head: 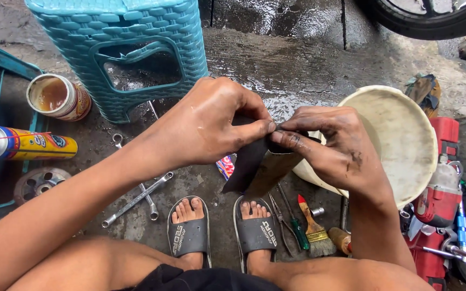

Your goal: Cleaning motorcycle clutch components and other mechanical parts using a brush and a bucket of water.

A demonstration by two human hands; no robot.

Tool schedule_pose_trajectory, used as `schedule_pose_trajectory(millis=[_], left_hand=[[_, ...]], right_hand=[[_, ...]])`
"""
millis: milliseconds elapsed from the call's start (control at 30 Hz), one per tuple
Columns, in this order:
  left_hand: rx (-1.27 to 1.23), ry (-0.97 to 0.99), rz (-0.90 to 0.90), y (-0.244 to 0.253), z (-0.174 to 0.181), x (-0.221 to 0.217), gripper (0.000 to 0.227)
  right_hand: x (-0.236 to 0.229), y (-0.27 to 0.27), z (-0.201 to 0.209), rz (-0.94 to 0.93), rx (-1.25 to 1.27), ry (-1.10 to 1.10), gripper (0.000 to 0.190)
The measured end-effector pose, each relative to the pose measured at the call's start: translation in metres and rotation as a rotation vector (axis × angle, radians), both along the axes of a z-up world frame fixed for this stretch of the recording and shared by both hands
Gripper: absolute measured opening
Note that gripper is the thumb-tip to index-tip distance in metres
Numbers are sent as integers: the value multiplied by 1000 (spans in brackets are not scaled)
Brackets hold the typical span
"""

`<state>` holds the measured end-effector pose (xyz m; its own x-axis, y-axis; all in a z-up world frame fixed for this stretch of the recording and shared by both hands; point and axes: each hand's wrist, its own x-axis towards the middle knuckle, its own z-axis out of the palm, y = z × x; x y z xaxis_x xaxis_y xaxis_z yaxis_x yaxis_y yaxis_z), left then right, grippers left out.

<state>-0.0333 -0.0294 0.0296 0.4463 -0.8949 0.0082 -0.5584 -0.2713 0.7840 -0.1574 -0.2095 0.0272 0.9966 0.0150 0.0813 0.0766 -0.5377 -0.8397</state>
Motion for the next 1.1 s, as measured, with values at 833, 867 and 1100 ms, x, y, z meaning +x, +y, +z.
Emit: schedule_pose_trajectory(millis=[833,867,1100], left_hand=[[-257,95,166,-7,-2,-20,14],[-252,-5,158,-6,-3,-20,14],[-267,214,328,-10,-6,-25,20]], right_hand=[[-1,-9,-20,-167,39,33,19],[-2,-7,-18,-167,-33,2,8],[-5,7,-20,-192,-348,-382,6]])
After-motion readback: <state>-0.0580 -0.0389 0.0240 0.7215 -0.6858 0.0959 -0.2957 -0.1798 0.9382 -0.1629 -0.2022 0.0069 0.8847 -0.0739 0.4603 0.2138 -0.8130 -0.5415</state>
